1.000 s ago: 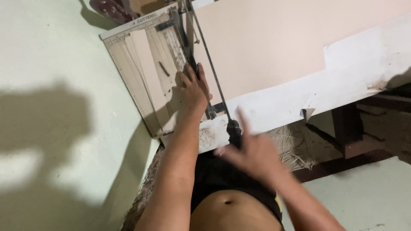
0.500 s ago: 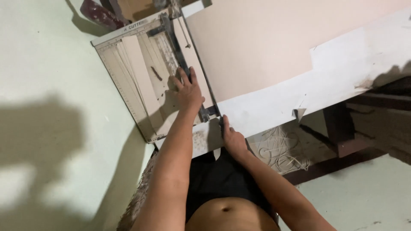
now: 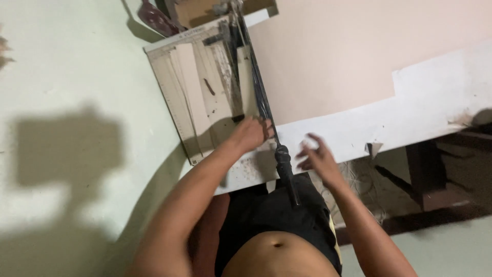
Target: The person uses a manual paper cutter to slice a large sheet of light brown paper into smaller rectangular pieces. They repeatedly align the paper against the guide, pull down the cutting arm to slice the sheet, and then remove the cut pieces from the machine.
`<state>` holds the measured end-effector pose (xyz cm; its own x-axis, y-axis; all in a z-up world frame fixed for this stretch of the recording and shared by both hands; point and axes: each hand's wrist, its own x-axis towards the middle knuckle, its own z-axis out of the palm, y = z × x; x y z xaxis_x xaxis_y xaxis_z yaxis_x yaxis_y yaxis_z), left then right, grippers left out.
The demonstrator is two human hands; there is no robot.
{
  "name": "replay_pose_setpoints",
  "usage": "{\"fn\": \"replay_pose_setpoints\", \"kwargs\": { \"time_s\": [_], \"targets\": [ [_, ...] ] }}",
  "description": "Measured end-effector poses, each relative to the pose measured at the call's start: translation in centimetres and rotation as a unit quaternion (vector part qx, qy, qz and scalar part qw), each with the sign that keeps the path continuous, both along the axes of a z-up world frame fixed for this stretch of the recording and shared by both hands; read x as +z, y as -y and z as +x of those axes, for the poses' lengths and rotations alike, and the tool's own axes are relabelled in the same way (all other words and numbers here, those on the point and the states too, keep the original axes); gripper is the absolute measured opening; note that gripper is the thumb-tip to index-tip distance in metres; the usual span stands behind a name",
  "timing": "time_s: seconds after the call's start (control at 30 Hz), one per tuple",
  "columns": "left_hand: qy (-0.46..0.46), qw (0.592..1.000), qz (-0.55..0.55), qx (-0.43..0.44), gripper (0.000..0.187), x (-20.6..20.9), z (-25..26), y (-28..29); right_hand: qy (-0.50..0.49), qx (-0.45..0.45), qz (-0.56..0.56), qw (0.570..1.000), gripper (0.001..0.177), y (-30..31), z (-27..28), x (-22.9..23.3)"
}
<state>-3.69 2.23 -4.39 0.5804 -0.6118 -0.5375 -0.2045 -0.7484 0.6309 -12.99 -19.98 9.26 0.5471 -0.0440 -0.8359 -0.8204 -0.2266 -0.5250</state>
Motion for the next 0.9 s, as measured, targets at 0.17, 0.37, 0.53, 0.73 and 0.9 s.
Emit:
{"fn": "replay_pose_setpoints", "kwargs": {
  "time_s": [0.17,0.37,0.53,0.73,0.9],
  "targets": [
    [0.208,0.854,0.259,-0.399,0.011,0.6,-0.2,-7.7,-0.010,-0.377,0.130,0.917,0.105,1.5,3.4,-7.8],
    [0.161,0.926,0.259,-0.222,0.030,6.7,3.6,-12.0,0.059,-0.440,0.144,0.884,0.037,3.4,-0.6,-12.9],
    [0.059,0.975,0.214,-0.007,0.060,11.1,6.3,-4.4,0.045,-0.335,0.097,0.936,0.041,0.5,0.2,-14.9],
    [-0.005,0.973,0.219,0.076,0.103,6.7,6.5,1.5,0.053,-0.261,0.061,0.962,0.027,0.2,2.3,-13.6],
    [-0.008,0.956,0.288,0.060,0.109,6.5,6.2,2.9,-0.064,0.023,-0.036,0.997,0.056,0.2,2.7,-9.6]
  ]
}}
